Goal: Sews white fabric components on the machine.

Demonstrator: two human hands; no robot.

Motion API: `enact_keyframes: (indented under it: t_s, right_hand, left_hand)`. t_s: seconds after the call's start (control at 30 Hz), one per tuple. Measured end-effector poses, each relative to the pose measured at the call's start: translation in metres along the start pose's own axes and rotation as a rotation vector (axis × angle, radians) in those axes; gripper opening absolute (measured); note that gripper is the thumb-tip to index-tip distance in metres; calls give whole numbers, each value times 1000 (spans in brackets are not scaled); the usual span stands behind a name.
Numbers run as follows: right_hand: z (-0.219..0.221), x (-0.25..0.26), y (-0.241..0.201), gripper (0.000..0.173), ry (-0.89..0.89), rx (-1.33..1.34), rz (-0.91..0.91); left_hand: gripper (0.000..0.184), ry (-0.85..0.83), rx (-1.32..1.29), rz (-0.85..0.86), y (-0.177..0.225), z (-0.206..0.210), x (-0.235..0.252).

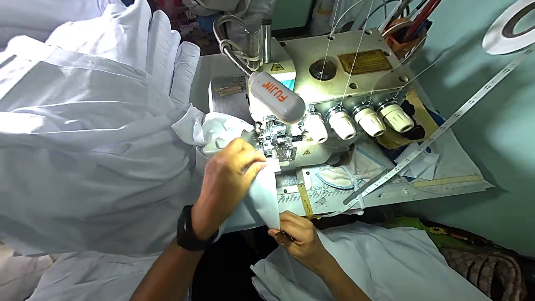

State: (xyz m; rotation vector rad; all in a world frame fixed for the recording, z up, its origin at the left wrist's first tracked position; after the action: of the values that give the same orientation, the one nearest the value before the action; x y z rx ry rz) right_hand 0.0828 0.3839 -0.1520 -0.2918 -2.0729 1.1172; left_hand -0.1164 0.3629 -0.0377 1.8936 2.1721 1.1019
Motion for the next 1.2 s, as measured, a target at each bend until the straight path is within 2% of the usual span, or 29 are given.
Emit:
enact_keyframes:
  t_s: [0.1,0.17,0.33,0.47,0.53,0.6,0.63,0.7,0.73,0.77,0.83,0.93,1.0,1.07,1.13,1.17,1.2]
  right_hand:
    - [-4,-7,-8,26,53,44,35]
    - [-4,-4,-16,26,111,78,68]
    - [0,18,-29,25,194,173,204]
    - [6,38,-29,13,249,312,357]
    - [7,50,-29,14,291,398,416]
    - [5,58,-34,16,326,516,441]
    - [1,63,-39,17,333,572,435]
    - [-8,73,-51,19,352,647,407]
    - [-12,77,-54,20,369,663,395]
    - [-14,80,-56,21,382,667,387]
    - [-13,81,-55,25,376,629,394]
    - [5,69,-37,21,318,459,452]
    - [24,60,-19,20,352,472,573]
    - [34,53,-14,18,403,528,643]
    - [35,39,-24,10,304,477,591]
    - [34,25,-27,9,201,406,535]
    - [31,8,-26,15,86,300,493]
  left_hand:
    - [21,98,395,118,28,18,-27]
    - [27,134,477,104,30,29,-37]
    - [30,5,245,73,6,18,-20]
    - [32,-126,138,45,-16,3,6]
    - [27,-114,58,21,-26,-7,14]
    - [27,-15,26,14,-27,-14,6]
    - [35,45,16,47,-23,-13,-3]
    - [64,120,0,136,-8,0,-38]
    - [70,142,50,154,-3,12,-60]
    - [64,164,172,160,-6,24,-82]
    - [35,252,487,117,-35,21,-120]
    - [37,415,708,8,-65,-54,-142]
    - [26,345,797,79,-61,-85,-142]
    - [20,90,664,170,-70,-71,-142]
    - [36,-217,469,75,-87,-49,-147]
    - [44,-234,400,32,-87,-41,-152]
    - [46,-180,337,7,-80,-36,-155]
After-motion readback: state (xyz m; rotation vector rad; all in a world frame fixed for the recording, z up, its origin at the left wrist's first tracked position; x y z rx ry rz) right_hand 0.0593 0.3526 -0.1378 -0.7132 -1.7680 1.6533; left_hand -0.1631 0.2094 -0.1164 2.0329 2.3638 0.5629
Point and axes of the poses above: each hand's wrist, its own x-axis towards the middle knuckle, its own z-axis out of the palm, y = z × x, the point moved 3 cm from there along x, towards the middle knuckle
